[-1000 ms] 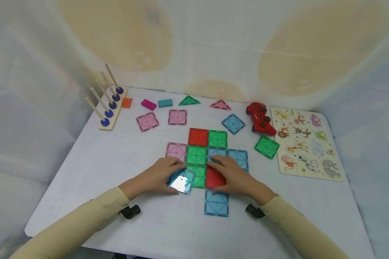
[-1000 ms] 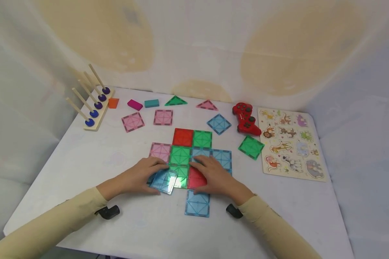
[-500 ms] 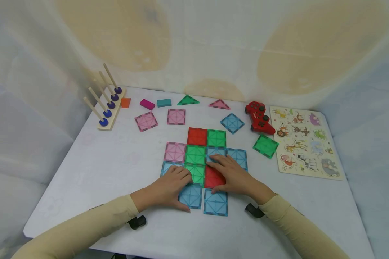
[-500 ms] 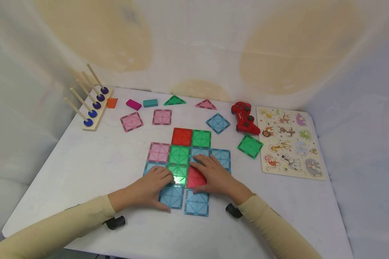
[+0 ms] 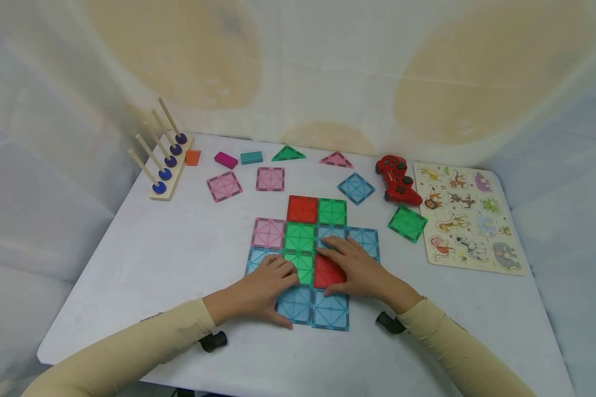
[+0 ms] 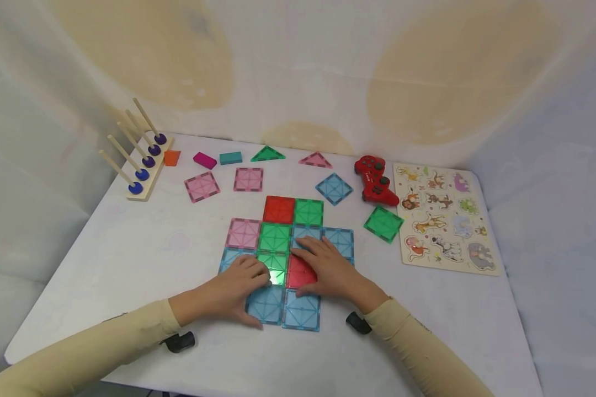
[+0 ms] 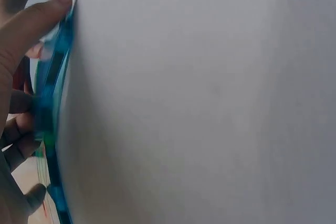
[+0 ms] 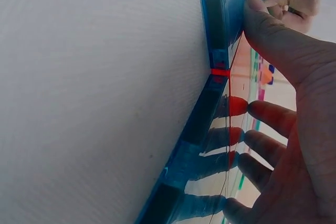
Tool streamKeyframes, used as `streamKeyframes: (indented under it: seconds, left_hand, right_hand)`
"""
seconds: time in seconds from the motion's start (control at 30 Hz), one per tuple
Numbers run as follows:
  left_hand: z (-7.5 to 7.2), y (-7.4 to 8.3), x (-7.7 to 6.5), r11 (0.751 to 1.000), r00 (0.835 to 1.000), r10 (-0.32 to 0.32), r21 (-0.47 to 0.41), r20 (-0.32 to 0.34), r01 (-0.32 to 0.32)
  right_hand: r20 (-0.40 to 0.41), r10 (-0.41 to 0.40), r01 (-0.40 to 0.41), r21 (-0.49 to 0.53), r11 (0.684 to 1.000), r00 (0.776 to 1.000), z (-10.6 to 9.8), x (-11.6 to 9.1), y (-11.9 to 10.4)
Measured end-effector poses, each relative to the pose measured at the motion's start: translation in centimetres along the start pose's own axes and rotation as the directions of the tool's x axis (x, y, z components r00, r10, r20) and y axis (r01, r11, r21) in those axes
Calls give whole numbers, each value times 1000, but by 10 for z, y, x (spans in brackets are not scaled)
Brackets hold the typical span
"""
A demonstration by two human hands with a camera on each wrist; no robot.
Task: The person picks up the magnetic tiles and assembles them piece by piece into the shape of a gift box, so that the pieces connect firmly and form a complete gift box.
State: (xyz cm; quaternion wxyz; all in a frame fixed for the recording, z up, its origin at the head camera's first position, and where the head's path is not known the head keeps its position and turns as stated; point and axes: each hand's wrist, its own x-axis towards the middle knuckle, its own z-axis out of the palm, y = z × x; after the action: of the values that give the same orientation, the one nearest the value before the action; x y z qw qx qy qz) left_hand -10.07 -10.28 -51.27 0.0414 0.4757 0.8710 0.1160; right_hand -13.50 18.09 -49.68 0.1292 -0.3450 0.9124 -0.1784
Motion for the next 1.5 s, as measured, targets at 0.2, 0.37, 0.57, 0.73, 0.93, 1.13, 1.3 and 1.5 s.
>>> streamKeyframes:
  seconds: [0.2, 0.37, 0.57, 0.73, 0.93, 1.13, 1.3, 1.5]
  left_hand:
    - [2, 5, 2, 1000, 1000, 25, -4, -17, -25]
    - [3, 2, -1, 999, 1000, -1, -39, -30, 0]
    - [5, -6, -4, 997, 996, -83, 4, 21, 83]
    - [3, -12, -3, 988, 986, -154, 18, 63, 153]
    - [0, -22, -1, 986, 982, -169, 5, 85, 169]
    - [-3, -26, 0, 986, 982, -161, -15, 95, 163]
    - [-5, -17, -2, 990, 983, -138, 2, 122, 139]
    - [-6, -16, -5, 992, 984, -125, 47, 125, 120]
  right_hand:
    - [-7, 5, -5, -18, 1000, 1000, 0, 1, -2]
    - [-8, -9, 9, -12, 1000, 1000, -1, -1, -1]
    - [-29, 42, -41, 36, 999, 999, -10, -17, 11]
    - [-52, 130, -130, 2, 992, 990, -16, -28, 25]
    - [-25, 153, -153, 23, 988, 988, -16, -23, 33]
    - [-37, 198, -196, 49, 979, 979, -20, -18, 42]
    - [-77, 280, -279, 27, 960, 957, -27, -22, 57]
    - [-82, 326, -326, 8, 945, 942, -30, -24, 64]
